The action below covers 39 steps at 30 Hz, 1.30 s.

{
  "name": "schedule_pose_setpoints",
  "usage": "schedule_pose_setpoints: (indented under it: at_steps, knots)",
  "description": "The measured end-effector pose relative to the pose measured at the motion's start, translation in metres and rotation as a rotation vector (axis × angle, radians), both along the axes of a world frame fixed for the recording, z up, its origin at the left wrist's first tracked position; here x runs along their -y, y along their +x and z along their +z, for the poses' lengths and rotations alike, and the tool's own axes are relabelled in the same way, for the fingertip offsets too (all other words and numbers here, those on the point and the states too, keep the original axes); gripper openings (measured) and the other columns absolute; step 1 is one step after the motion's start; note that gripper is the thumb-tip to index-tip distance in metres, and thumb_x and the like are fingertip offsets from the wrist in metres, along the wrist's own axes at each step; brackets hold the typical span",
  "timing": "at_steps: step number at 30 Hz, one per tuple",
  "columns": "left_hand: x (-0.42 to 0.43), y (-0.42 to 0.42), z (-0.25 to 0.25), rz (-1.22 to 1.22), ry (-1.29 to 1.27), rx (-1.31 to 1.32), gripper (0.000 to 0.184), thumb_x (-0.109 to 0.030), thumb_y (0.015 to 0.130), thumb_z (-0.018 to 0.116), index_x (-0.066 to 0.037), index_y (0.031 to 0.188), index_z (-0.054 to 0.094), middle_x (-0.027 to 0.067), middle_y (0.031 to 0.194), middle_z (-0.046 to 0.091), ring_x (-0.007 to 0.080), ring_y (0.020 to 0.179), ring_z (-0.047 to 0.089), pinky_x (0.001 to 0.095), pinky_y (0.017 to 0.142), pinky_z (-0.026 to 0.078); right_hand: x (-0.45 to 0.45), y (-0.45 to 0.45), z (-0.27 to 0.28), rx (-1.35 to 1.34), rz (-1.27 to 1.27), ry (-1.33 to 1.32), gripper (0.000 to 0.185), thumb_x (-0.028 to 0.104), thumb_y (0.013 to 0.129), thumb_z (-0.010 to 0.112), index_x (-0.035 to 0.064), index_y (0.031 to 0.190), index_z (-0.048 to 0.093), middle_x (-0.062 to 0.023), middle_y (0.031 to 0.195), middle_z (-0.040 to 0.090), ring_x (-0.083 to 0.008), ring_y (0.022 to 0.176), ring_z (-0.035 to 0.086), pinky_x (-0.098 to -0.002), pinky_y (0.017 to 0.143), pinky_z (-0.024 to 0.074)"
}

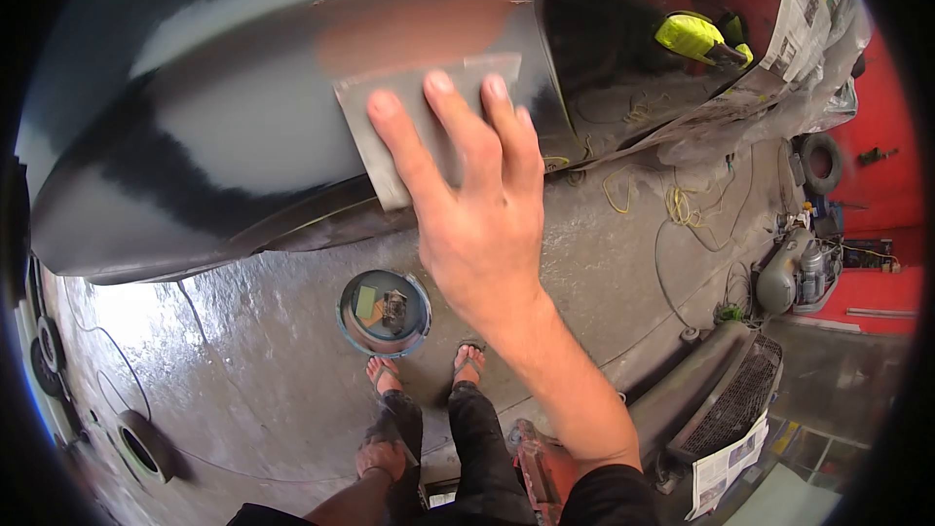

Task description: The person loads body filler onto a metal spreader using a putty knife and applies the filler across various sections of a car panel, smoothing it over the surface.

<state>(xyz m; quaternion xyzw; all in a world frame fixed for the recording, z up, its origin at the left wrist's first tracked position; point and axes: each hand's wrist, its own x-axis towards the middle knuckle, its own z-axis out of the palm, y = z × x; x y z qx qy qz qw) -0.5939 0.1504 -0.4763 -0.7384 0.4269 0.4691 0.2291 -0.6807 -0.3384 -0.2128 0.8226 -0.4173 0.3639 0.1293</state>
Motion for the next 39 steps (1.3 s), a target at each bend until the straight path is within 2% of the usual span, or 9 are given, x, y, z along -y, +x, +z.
schedule_pose_setpoints:
  at_steps: [2,5,9,18,23,26,29,32,39]
  knots:
    - [0.001,0.002,0.006,0.018,0.003,0.007,0.06,-0.05,0.109,0.048,-0.004,0.124,0.085,0.018,0.142,0.074,0.0354,0.139,0.064,0.0489,0.119,0.047,-0.024,-0.009,0.005,-0.022,0.028,0.158,0.074,-0.006,0.085,0.079,0.0231,0.153,0.074,-0.0137,0.155,0.059,-0.0435,0.143,0.055,-0.0514,0.122,0.0469]
    - [0.007,0.001,0.012,0.039,-0.009,0.007,0.06,-0.051,0.11,0.048,-0.004,0.125,0.084,0.0193,0.138,0.076,0.0378,0.138,0.067,0.0498,0.119,0.048,-0.034,-0.011,0.012,0.037,0.056,0.22,0.071,-0.002,0.086,0.073,0.0285,0.15,0.076,-0.009,0.152,0.061,-0.0433,0.139,0.054,-0.0545,0.118,0.0494]
    - [0.007,0.001,0.012,0.028,0.026,0.004,0.06,-0.05,0.11,0.049,-0.004,0.122,0.085,0.02,0.137,0.076,0.0384,0.136,0.068,0.0498,0.119,0.048,-0.012,-0.006,0.031,0.004,0.094,-0.023,0.078,-0.011,0.083,0.072,0.0223,0.154,0.073,-0.0139,0.158,0.056,-0.0446,0.144,0.053,-0.0523,0.123,0.0462]
    - [0.011,0.0,0.014,0.008,-0.018,0.016,0.058,-0.049,0.108,0.051,-0.004,0.121,0.086,0.0174,0.14,0.075,0.0364,0.138,0.065,0.0498,0.118,0.047,0.022,0.006,0.032,0.059,0.086,-0.143,0.082,-0.009,0.082,0.077,0.025,0.157,0.071,-0.0108,0.161,0.054,-0.0431,0.147,0.052,-0.0527,0.125,0.0449]
    - [0.003,0.0,0.004,-0.012,0.0,0.002,0.058,-0.049,0.108,0.051,-0.006,0.124,0.086,0.0162,0.141,0.074,0.0348,0.14,0.064,0.0493,0.118,0.047,0.007,0.002,0.025,0.052,0.061,-0.004,0.08,-0.008,0.082,0.075,0.0251,0.154,0.073,-0.0114,0.158,0.058,-0.0443,0.144,0.055,-0.0526,0.123,0.0469]
    - [0.003,0.001,0.004,0.011,0.018,0.003,0.058,-0.049,0.108,0.05,-0.006,0.124,0.086,0.0155,0.143,0.074,0.034,0.141,0.063,0.0489,0.118,0.046,-0.024,-0.009,0.042,0.02,0.049,0.242,0.078,-0.009,0.081,0.071,0.0239,0.152,0.074,-0.0139,0.155,0.06,-0.0461,0.142,0.056,-0.054,0.12,0.0485]
    - [0.009,0.001,0.004,-0.008,0.047,0.009,0.059,-0.05,0.108,0.049,-0.006,0.124,0.085,0.0145,0.143,0.074,0.033,0.141,0.063,0.0485,0.119,0.046,-0.03,-0.008,0.05,-0.005,0.059,0.207,0.078,-0.01,0.08,0.069,0.0227,0.152,0.075,-0.0146,0.155,0.059,-0.0462,0.142,0.056,-0.0541,0.121,0.0476]
    - [0.007,0.001,0.003,-0.025,0.023,0.002,0.061,-0.05,0.109,0.048,-0.005,0.122,0.085,0.0137,0.143,0.074,0.032,0.141,0.063,0.0482,0.118,0.045,-0.011,-0.003,0.041,0.026,0.069,-0.005,0.079,-0.009,0.08,0.07,0.0222,0.153,0.074,-0.0142,0.157,0.057,-0.0445,0.144,0.052,-0.0525,0.123,0.0443]
    - [0.007,0.003,0.002,-0.019,-0.001,0.004,0.061,-0.05,0.108,0.048,-0.005,0.122,0.086,0.0144,0.142,0.074,0.0315,0.14,0.064,0.048,0.118,0.046,0.01,0.011,0.044,0.068,0.083,-0.098,0.081,-0.008,0.078,0.075,0.0231,0.153,0.074,-0.012,0.158,0.055,-0.041,0.145,0.051,-0.05,0.124,0.0435]
